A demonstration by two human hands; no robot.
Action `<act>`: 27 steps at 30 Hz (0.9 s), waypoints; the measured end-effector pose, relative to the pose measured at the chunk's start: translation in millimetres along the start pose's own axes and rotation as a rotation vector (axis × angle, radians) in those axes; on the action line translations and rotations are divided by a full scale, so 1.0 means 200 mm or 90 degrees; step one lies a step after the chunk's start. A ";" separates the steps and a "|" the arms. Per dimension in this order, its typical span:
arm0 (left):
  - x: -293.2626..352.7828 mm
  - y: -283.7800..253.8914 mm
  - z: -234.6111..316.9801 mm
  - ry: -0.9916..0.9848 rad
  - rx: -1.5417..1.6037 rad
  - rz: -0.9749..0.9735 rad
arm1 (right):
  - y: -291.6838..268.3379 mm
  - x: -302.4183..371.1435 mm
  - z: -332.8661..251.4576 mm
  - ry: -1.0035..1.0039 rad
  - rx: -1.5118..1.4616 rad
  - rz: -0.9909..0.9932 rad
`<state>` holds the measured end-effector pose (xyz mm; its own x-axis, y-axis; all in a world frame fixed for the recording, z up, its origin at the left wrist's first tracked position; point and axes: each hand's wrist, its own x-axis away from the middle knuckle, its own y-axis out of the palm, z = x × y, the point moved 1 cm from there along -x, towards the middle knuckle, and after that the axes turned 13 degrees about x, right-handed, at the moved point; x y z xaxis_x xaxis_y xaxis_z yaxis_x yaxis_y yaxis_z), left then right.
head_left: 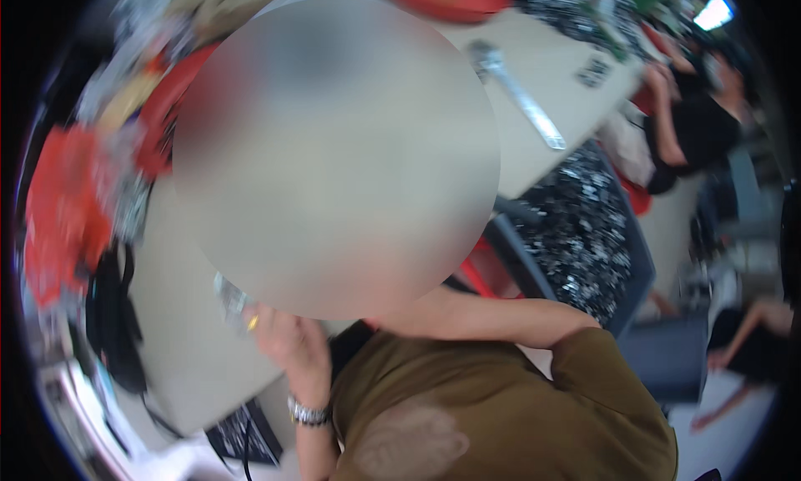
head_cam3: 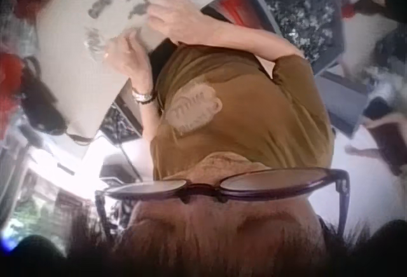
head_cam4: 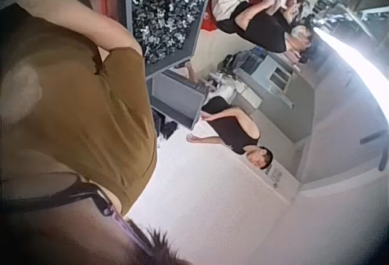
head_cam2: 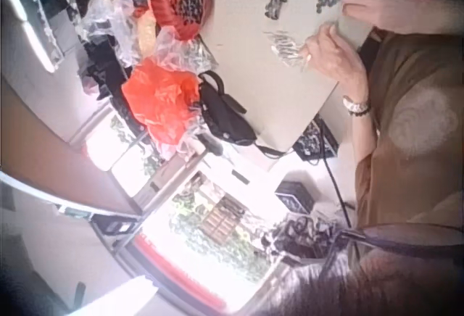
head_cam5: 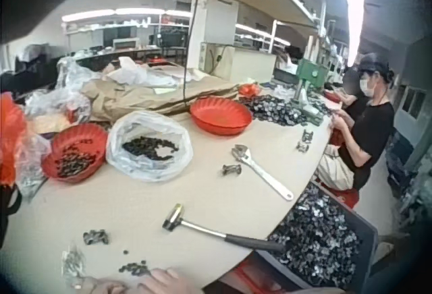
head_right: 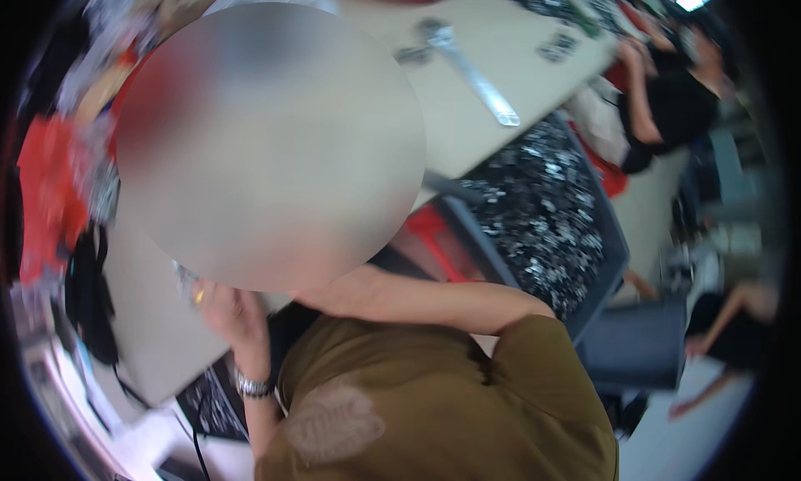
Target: The person assembles small metal components by inserting pins and rubber washers into them, then securing the assembly with a small hammer.
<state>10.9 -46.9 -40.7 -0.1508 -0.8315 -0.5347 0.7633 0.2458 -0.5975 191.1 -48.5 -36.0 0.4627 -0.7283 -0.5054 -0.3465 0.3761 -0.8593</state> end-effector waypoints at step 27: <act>0.04 0.01 -0.06 -0.064 0.112 0.077 | 0.08 -0.21 -0.03 -0.069 -0.083 0.050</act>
<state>3.6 -46.7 -54.1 0.0056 -0.8490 -0.5283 0.8712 0.2635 -0.4142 161.1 -16.5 -28.0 0.5125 -0.6313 -0.5820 -0.4846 0.3469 -0.8030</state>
